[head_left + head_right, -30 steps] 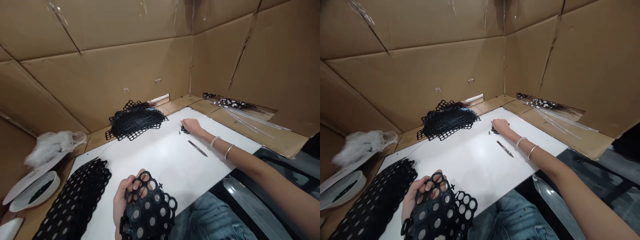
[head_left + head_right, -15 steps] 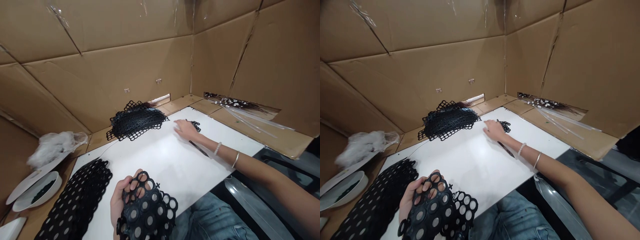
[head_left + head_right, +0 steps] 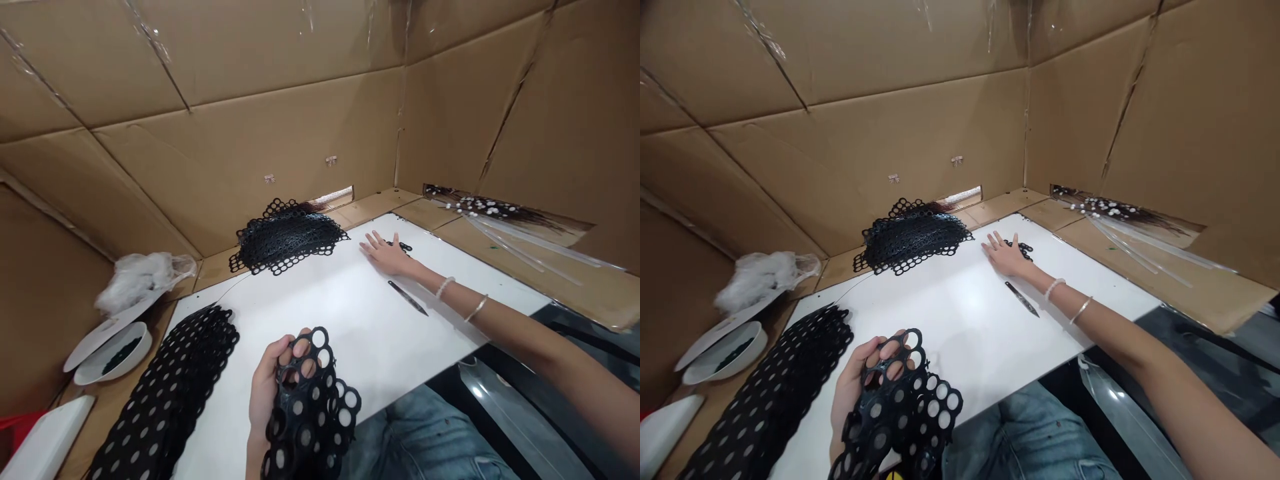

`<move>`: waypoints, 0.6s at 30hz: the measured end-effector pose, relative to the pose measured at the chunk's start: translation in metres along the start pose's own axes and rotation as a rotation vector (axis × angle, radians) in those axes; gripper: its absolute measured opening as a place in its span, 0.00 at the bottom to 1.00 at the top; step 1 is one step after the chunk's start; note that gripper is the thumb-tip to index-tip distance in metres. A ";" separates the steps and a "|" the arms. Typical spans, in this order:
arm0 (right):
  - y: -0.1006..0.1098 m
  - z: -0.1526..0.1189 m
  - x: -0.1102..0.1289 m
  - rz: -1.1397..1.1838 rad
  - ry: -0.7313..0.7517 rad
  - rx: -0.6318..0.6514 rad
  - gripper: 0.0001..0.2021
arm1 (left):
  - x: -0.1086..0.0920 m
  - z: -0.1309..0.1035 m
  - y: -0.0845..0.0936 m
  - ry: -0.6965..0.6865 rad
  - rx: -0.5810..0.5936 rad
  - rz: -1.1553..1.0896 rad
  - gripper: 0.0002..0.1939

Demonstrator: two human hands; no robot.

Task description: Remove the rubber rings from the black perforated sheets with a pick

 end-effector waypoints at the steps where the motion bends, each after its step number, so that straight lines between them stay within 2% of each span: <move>1: -0.003 -0.009 0.013 0.058 0.008 0.008 0.19 | 0.000 0.000 0.001 -0.004 -0.026 0.037 0.11; 4: -0.023 -0.053 0.066 0.257 0.057 0.109 0.20 | -0.001 -0.001 0.006 -0.132 -0.117 0.166 0.10; 6: -0.041 -0.090 0.107 0.437 0.102 0.255 0.26 | -0.002 -0.001 0.008 -0.284 -0.147 0.253 0.11; 7: -0.050 -0.107 0.126 0.738 0.061 0.402 0.29 | -0.002 -0.002 0.008 -0.357 -0.152 0.297 0.12; 8: -0.056 -0.122 0.143 0.994 -0.004 0.459 0.31 | -0.002 -0.002 0.008 -0.425 -0.152 0.339 0.14; 10: -0.058 -0.137 0.164 1.204 -0.128 0.346 0.21 | -0.003 -0.004 0.006 -0.570 -0.161 0.411 0.15; 12: -0.045 -0.137 0.175 1.171 -0.145 0.142 0.14 | -0.006 -0.008 0.003 -0.706 -0.174 0.477 0.15; 14: -0.023 -0.129 0.183 0.986 -0.025 0.075 0.13 | -0.010 -0.012 0.001 -0.779 -0.135 0.499 0.15; 16: 0.000 -0.119 0.191 0.716 0.177 0.173 0.15 | -0.013 -0.015 0.002 -0.724 -0.035 0.499 0.18; 18: 0.016 -0.114 0.199 0.444 0.357 0.294 0.18 | -0.015 -0.017 0.007 -0.568 0.084 0.551 0.22</move>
Point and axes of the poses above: each hand's wrist, its own z-axis towards the middle knuckle, its own y-axis out of the back of the hand, x = y × z, the point moved 3 cm from there along z, towards the middle knuckle, and after that the axes turned 1 degree about -z, right-handed, at the moved point
